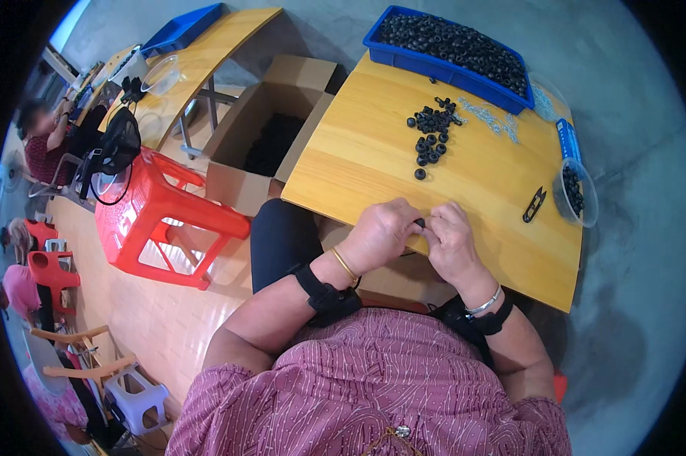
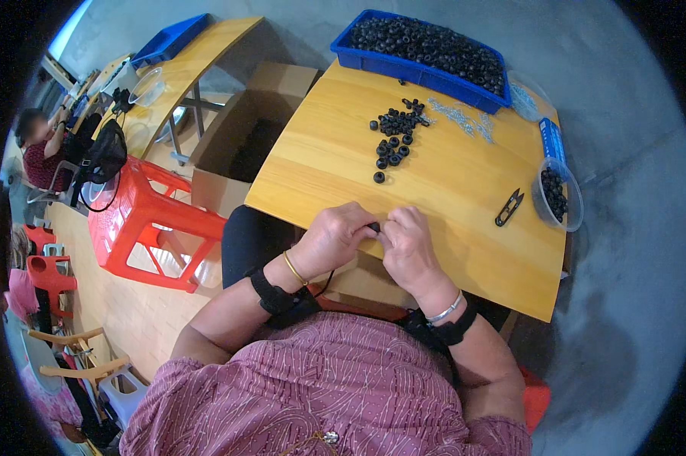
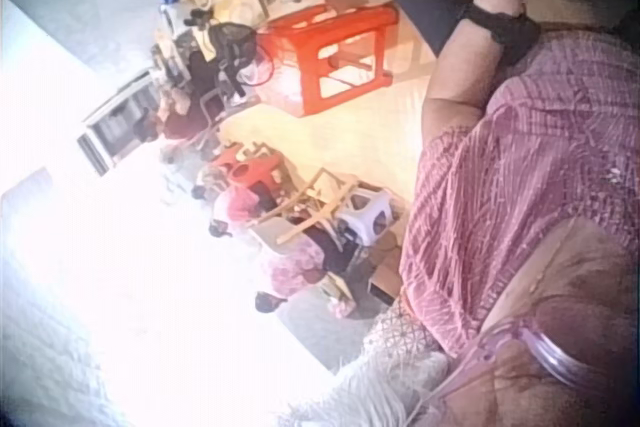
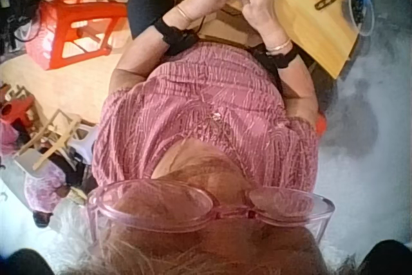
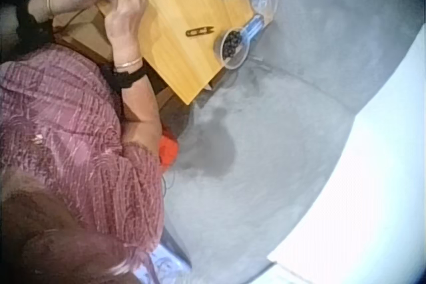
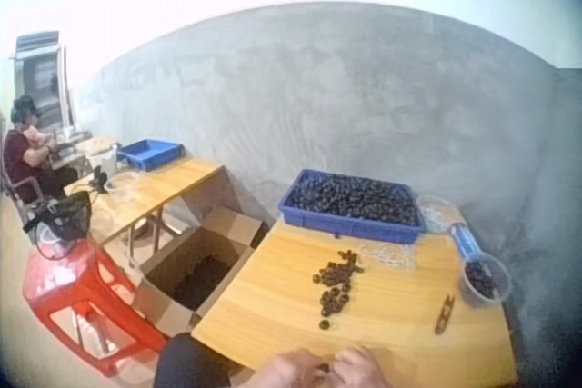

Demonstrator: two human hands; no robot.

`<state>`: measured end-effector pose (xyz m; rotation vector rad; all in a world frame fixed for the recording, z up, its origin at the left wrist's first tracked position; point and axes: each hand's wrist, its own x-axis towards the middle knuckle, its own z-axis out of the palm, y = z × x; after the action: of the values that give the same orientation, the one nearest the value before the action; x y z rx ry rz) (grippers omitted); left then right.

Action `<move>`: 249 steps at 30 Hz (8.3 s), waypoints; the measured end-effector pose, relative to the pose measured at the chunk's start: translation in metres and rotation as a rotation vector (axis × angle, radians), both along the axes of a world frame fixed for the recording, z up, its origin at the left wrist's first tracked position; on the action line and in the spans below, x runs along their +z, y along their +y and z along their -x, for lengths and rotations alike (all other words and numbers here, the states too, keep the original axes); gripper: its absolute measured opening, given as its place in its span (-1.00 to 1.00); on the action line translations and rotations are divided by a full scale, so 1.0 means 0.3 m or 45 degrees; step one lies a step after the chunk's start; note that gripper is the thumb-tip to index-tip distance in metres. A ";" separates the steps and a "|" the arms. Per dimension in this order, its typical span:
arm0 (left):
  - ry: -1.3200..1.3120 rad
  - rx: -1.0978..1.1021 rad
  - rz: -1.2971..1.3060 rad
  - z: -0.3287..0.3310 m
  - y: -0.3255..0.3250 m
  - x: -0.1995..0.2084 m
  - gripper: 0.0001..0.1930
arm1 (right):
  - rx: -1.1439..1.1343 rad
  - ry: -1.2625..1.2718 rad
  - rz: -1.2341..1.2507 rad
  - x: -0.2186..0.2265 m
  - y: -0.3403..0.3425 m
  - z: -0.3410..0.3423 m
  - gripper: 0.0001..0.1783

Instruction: Assembling small black plastic mechanical parts at a workbench.

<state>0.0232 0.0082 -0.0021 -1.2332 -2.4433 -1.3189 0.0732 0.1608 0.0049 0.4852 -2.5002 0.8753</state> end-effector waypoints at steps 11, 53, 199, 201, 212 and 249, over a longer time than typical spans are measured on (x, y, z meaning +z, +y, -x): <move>0.132 -0.028 0.071 -0.017 -0.002 0.010 -0.87 | -0.121 -0.190 0.231 0.016 0.020 0.001 -0.93; -1.628 -0.168 -1.092 -0.016 -0.021 0.049 -0.94 | -0.081 -0.321 0.579 0.111 -0.027 -0.044 -0.86; -1.815 -0.319 -1.096 0.104 -0.007 0.040 -0.79 | -0.534 -0.476 -0.288 0.039 0.476 0.298 -0.88; -1.830 -0.338 -1.123 0.104 -0.011 0.038 -0.78 | -0.461 -0.407 -0.223 0.041 0.444 0.304 -0.88; -1.877 -0.479 -1.312 0.086 -0.011 0.038 -0.78 | -0.364 -0.353 -0.428 0.037 0.395 0.307 -0.91; -1.377 -0.477 -1.081 0.017 -0.027 0.081 -0.78 | 0.066 -0.229 0.338 0.302 0.024 -0.004 -0.89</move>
<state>0.0182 0.0002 0.0222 -0.8067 -1.5197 -3.2766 0.0746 0.1680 0.0957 0.3983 -2.4857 1.3012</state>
